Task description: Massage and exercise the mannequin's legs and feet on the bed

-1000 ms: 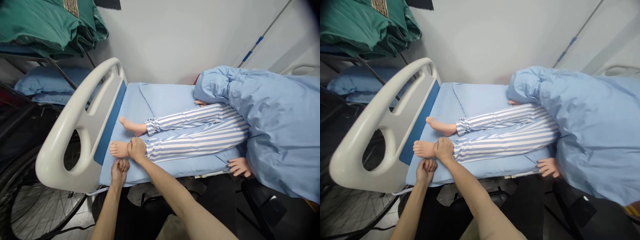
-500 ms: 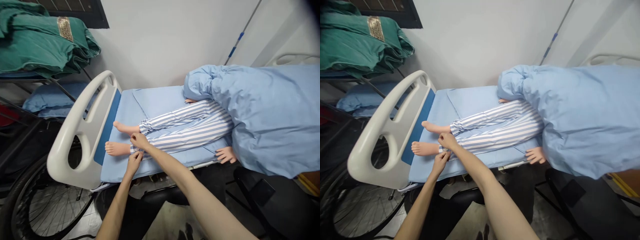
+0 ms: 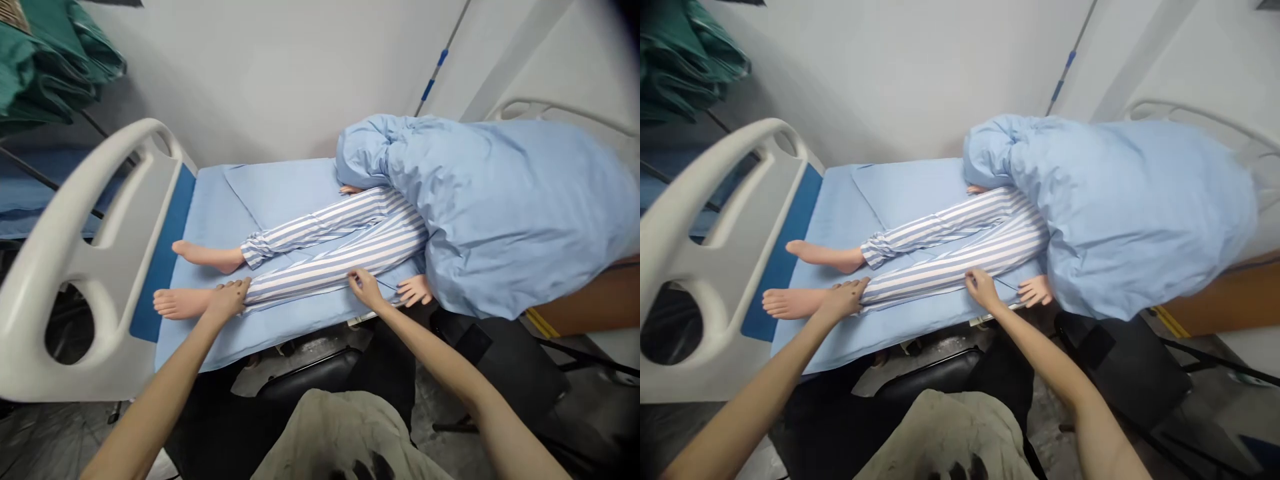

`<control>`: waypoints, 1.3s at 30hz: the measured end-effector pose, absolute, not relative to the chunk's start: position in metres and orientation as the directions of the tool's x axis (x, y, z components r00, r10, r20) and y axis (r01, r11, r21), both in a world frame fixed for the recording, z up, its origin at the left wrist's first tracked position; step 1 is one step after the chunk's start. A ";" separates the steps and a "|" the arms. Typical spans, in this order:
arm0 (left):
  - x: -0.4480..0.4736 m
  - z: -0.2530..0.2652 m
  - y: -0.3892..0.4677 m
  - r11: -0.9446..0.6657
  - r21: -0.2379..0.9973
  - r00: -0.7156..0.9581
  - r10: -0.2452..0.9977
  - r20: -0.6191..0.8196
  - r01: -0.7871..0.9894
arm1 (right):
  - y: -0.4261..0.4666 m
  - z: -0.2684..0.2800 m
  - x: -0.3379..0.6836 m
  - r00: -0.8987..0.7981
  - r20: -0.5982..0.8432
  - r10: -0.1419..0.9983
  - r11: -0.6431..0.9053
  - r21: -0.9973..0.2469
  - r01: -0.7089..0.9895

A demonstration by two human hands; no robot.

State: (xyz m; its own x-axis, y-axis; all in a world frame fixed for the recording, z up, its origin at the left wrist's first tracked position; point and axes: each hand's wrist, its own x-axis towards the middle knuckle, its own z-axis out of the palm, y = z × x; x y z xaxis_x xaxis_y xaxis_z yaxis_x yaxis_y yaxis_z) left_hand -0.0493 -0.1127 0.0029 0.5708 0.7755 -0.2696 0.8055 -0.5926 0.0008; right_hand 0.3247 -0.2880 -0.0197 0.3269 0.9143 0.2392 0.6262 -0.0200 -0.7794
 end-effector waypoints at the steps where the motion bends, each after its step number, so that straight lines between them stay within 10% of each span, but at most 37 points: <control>1: -0.051 0.002 -0.110 -0.593 -0.022 0.563 0.776 -0.284 0.805 | -0.310 -0.029 0.327 0.349 0.201 0.916 -0.035 -0.823 0.566; 8: -0.064 0.008 -0.099 -0.597 -0.145 0.530 0.780 -0.333 0.789 | -0.407 -0.087 0.352 0.699 -0.380 0.606 -0.361 -0.914 -0.185; 14: -0.099 -0.004 -0.120 -0.621 0.033 0.621 0.783 0.018 0.783 | -0.407 -0.093 0.376 0.671 -0.537 0.511 -0.261 -0.841 -0.474; 20: -0.114 -0.039 -0.195 -0.364 0.122 0.311 0.895 0.320 0.923 | -0.403 -0.081 0.400 0.715 -0.547 0.436 -0.090 -0.816 -0.571; 27: -0.104 -0.076 -0.220 0.025 0.417 -0.076 0.991 0.107 0.909 | -0.396 -0.090 0.405 0.722 -0.591 0.361 -0.138 -0.799 -0.585; 39: -0.087 -0.093 -0.228 -0.059 0.394 -0.041 0.970 0.241 0.917 | -0.395 -0.110 0.406 0.737 -0.544 0.401 0.007 -0.803 -0.596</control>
